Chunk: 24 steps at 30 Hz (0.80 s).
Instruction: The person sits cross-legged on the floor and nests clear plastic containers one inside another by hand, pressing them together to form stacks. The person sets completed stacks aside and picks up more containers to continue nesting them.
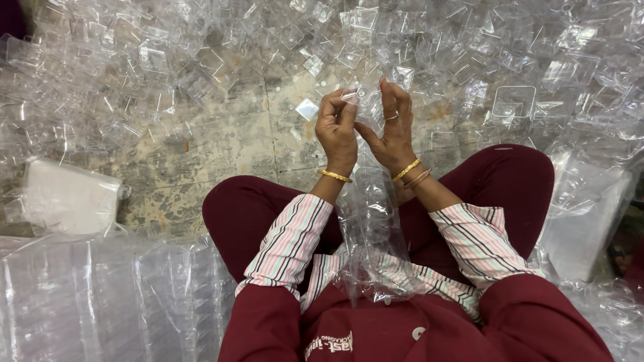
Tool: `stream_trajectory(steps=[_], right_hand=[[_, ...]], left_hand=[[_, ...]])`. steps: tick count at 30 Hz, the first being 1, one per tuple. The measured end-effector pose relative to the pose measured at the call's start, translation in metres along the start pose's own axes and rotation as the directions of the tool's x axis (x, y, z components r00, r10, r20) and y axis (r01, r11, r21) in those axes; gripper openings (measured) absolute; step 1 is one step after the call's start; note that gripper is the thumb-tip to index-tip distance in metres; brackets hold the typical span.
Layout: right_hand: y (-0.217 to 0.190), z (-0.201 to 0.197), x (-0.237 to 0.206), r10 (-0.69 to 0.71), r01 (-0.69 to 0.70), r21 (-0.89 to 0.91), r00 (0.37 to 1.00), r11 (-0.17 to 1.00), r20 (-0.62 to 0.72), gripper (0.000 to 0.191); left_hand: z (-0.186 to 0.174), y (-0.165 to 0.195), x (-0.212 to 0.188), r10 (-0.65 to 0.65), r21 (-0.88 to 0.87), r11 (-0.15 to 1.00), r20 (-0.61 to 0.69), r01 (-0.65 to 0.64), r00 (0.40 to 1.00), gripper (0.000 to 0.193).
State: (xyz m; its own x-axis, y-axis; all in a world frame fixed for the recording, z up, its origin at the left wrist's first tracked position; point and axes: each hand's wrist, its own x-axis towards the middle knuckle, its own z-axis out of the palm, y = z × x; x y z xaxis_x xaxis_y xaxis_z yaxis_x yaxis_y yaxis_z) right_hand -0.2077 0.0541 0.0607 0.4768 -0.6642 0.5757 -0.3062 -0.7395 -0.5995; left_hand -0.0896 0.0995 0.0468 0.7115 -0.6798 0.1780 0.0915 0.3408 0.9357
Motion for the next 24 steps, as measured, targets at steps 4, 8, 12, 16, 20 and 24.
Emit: stream_trajectory(steps=[4,8,12,16,20,24], right_hand=[[0.007,-0.002,0.001,0.091,-0.101,0.093,0.991,0.991,0.099,0.103],[0.022,-0.013,0.008,0.108,-0.44,0.701,0.879,0.562,0.465,0.092],[0.027,-0.024,0.011,-0.004,-0.649,0.761,0.761,-0.016,0.649,0.093],[0.022,-0.027,0.01,-0.046,-0.671,0.725,0.738,-0.152,0.673,0.098],[0.018,-0.023,0.008,-0.085,-0.657,0.697,0.742,-0.286,0.665,0.099],[0.02,-0.019,0.004,-0.025,-0.62,0.674,0.743,-0.402,0.668,0.104]], left_hand=[[-0.006,-0.014,0.012,-0.235,-0.198,0.957,-0.096,0.213,0.967,0.013],[-0.016,-0.001,0.03,-0.292,-0.37,0.872,0.133,0.321,0.947,0.013],[-0.022,0.024,0.035,-0.396,-0.459,0.693,0.402,0.555,0.826,0.019],[-0.013,0.034,0.03,-0.441,-0.513,0.628,0.385,0.585,0.811,0.014],[-0.004,0.036,0.025,-0.408,-0.592,0.582,0.381,0.558,0.83,0.013],[0.001,0.037,0.02,-0.447,-0.572,0.593,0.35,0.566,0.823,0.01]])
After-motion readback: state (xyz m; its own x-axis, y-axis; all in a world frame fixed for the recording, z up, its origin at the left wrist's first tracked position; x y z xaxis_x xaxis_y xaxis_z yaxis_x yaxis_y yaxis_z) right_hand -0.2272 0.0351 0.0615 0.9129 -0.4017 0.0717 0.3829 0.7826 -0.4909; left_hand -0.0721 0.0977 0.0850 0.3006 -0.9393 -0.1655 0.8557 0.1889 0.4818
